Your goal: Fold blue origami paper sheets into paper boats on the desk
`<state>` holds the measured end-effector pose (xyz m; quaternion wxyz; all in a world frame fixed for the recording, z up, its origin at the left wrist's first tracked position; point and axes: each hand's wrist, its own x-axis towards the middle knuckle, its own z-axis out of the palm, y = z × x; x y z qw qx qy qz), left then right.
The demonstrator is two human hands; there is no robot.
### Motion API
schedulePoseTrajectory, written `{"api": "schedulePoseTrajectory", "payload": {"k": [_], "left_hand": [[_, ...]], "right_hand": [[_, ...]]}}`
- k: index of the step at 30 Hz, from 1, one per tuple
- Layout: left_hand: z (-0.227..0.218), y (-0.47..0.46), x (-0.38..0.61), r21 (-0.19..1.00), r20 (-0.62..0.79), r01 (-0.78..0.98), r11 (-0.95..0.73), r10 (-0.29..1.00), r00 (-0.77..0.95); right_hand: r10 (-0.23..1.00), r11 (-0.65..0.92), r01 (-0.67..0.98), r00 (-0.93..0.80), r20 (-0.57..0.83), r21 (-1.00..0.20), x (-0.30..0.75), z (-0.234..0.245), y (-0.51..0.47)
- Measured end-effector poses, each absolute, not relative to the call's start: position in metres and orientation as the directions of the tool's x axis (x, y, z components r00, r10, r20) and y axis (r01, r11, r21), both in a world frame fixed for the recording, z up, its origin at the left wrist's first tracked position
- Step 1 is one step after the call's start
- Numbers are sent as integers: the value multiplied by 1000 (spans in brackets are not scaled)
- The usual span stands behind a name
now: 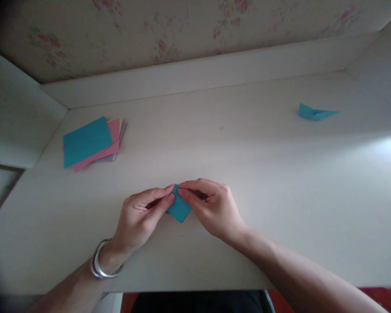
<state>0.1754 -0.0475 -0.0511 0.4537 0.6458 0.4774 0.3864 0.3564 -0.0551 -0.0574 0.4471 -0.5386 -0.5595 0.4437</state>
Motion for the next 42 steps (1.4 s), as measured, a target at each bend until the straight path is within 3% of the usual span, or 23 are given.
{"api": "schedulePoseTrajectory", "payload": {"k": [3, 6, 11, 13, 15, 19, 22, 25, 28, 32, 38, 42], "left_hand": [[-50, -47, 174, 947, 81, 279, -160, 959, 273], [-44, -46, 170, 881, 165, 351, -317, 902, 400], [-44, -42, 164, 558, 309, 456, -693, 684, 661], [-48, -42, 163, 442, 368, 495, -748, 655, 661], [-52, -42, 162, 407, 431, 530, -744, 667, 607], [-56, -41, 160, 469, 461, 527, -709, 705, 539], [-52, -42, 161, 607, 415, 496, -621, 780, 469], [-44, -44, 163, 818, 185, 457, -348, 913, 364], [-38, -44, 165, 957, -91, 288, -19, 926, 365], [-39, -42, 167, 977, -180, 174, 121, 908, 378], [-40, -42, 167, 974, -213, 159, 158, 879, 427], [-42, -40, 165, 960, -269, 19, 280, 894, 358]], "right_hand": [[998, -56, 72, -10, -57, -996, 356, -58, -52], [988, -150, -27, 24, -151, -988, 359, -57, -46], [933, -357, -180, -24, -358, -917, 367, -55, -38], [912, -410, -194, -79, -402, -891, 368, -55, -37], [896, -442, -198, -129, -424, -875, 368, -55, -38], [901, -422, -211, -211, -380, -882, 368, -55, -41], [941, -259, -100, -250, -227, -961, 371, -53, -45], [962, -16, 89, -268, -39, -996, 374, -47, -45], [954, -23, 139, -294, -64, -990, 375, -43, -44], [910, -205, 90, -348, -224, -975, 374, -45, -43], [919, -182, 94, -338, -203, -979, 377, -51, -45], [880, -225, -29, -434, -191, -974, 380, -49, -43]]}}
